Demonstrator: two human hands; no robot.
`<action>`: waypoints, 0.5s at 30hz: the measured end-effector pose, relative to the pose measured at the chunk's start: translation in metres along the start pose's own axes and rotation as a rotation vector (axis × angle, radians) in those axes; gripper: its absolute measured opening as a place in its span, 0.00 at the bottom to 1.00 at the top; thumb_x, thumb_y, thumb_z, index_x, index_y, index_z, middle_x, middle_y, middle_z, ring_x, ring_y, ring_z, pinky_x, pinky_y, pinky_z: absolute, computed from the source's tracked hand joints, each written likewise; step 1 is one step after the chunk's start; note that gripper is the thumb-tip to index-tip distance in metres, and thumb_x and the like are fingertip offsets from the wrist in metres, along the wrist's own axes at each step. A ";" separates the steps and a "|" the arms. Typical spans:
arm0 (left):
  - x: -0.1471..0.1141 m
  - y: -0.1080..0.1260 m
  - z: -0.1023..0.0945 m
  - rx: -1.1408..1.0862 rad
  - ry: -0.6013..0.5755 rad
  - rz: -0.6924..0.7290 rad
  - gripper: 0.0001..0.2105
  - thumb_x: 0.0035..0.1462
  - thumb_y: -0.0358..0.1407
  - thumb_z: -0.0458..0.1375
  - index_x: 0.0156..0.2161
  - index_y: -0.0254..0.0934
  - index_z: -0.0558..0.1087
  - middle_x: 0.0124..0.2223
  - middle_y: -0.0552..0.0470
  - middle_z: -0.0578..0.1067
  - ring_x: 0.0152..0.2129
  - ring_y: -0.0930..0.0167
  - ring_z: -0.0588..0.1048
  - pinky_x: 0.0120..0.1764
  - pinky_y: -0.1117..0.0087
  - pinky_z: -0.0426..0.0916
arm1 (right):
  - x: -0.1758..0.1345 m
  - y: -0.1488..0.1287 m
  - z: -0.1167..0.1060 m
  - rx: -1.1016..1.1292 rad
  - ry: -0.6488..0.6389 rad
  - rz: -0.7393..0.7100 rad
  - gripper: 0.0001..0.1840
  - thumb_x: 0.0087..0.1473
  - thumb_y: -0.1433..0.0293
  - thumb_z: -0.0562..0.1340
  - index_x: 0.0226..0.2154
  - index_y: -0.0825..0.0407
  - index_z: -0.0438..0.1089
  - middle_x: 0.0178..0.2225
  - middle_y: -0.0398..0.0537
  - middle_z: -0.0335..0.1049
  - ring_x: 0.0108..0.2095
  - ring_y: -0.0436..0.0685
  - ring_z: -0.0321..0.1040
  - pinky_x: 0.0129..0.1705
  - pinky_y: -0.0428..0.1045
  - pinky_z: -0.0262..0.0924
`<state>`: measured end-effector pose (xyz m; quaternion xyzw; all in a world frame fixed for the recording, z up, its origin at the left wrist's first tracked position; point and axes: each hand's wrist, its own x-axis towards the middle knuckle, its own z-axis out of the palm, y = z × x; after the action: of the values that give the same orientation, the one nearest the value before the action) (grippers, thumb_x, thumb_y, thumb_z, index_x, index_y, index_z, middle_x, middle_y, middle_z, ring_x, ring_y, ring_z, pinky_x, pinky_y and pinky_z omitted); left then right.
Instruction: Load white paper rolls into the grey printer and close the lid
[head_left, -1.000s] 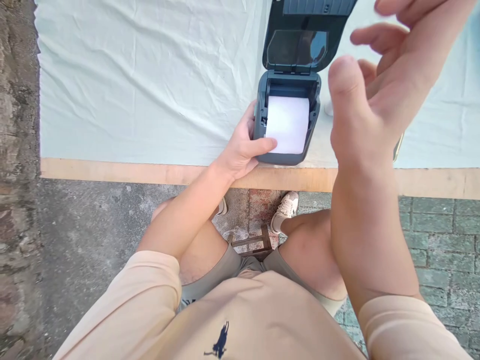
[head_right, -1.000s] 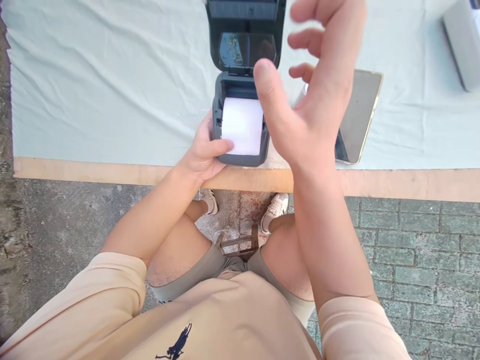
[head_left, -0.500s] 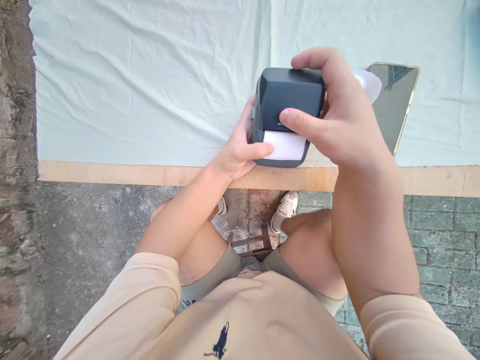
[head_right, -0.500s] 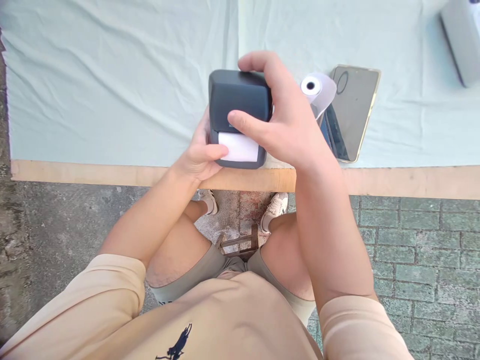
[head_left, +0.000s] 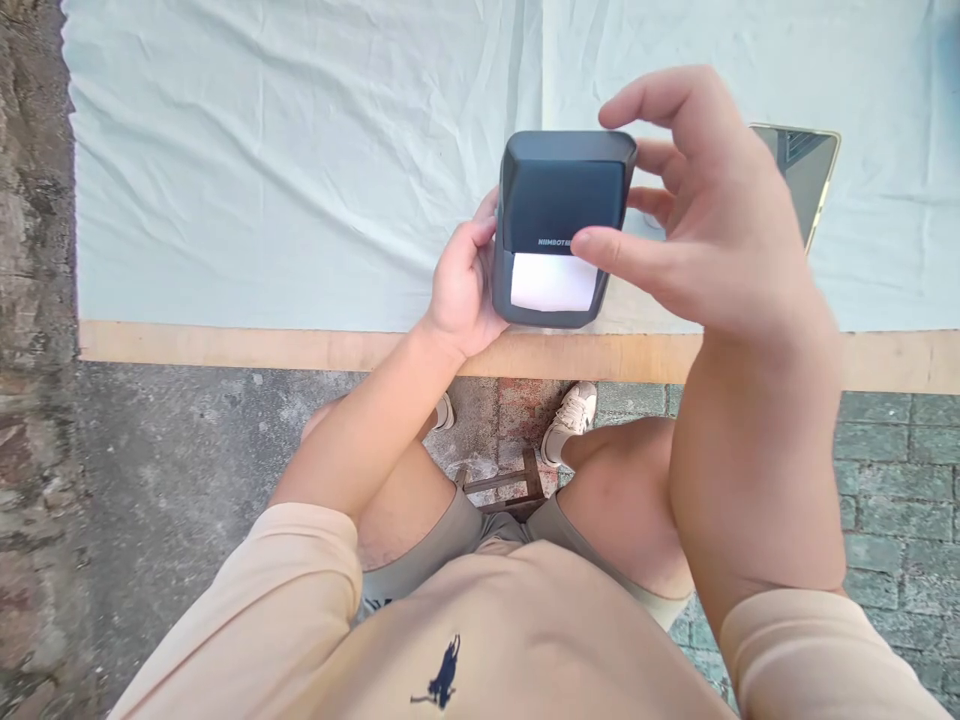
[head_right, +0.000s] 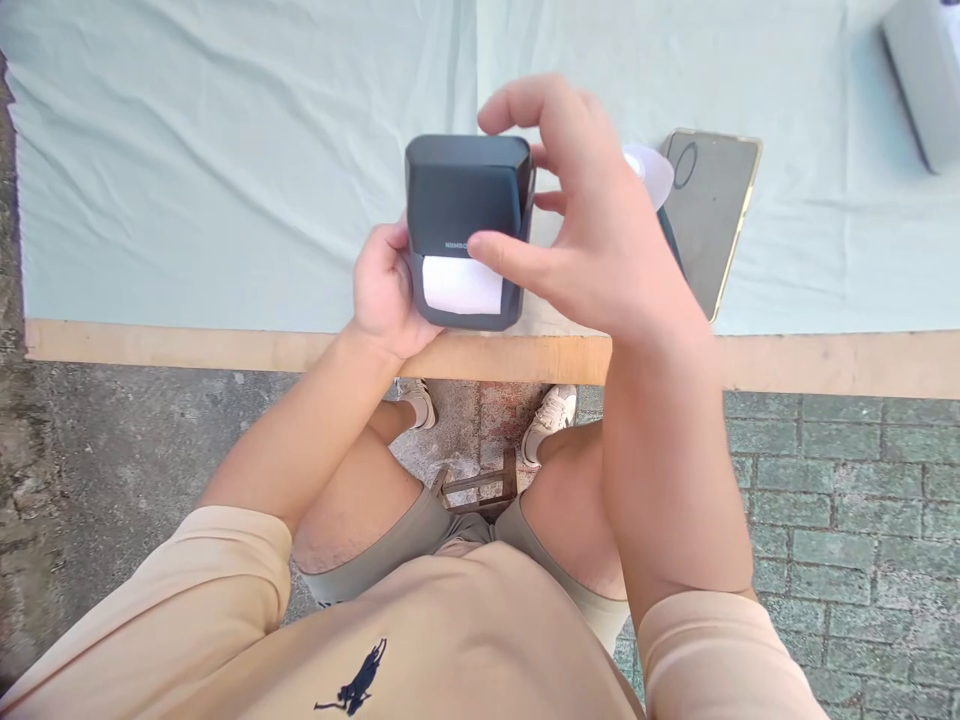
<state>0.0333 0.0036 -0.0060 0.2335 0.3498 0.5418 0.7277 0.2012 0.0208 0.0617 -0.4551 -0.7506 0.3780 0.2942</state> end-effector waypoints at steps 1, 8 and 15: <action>0.000 0.000 0.000 0.003 0.000 0.011 0.13 0.60 0.35 0.41 0.35 0.38 0.67 0.36 0.55 0.76 0.61 0.64 0.65 0.55 0.61 0.72 | -0.001 0.000 -0.004 -0.039 -0.040 -0.027 0.28 0.46 0.70 0.66 0.49 0.40 0.59 0.56 0.39 0.58 0.53 0.54 0.62 0.52 0.52 0.66; -0.002 0.005 0.005 -0.013 -0.023 -0.028 0.16 0.62 0.40 0.39 0.38 0.37 0.68 0.38 0.53 0.75 0.62 0.64 0.63 0.56 0.61 0.70 | -0.002 -0.004 -0.002 -0.329 0.335 -0.163 0.12 0.49 0.66 0.65 0.37 0.50 0.66 0.40 0.47 0.64 0.39 0.52 0.65 0.36 0.48 0.64; -0.010 0.006 0.011 0.106 -0.109 -0.014 0.16 0.64 0.33 0.39 0.48 0.42 0.67 0.41 0.57 0.74 0.63 0.69 0.62 0.61 0.61 0.65 | 0.005 -0.004 0.010 -0.303 0.361 -0.245 0.03 0.50 0.76 0.60 0.29 0.52 0.66 0.29 0.40 0.67 0.33 0.48 0.67 0.35 0.45 0.61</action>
<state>0.0367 -0.0036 0.0081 0.2984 0.3394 0.5041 0.7360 0.1901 0.0210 0.0598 -0.4600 -0.7834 0.1355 0.3953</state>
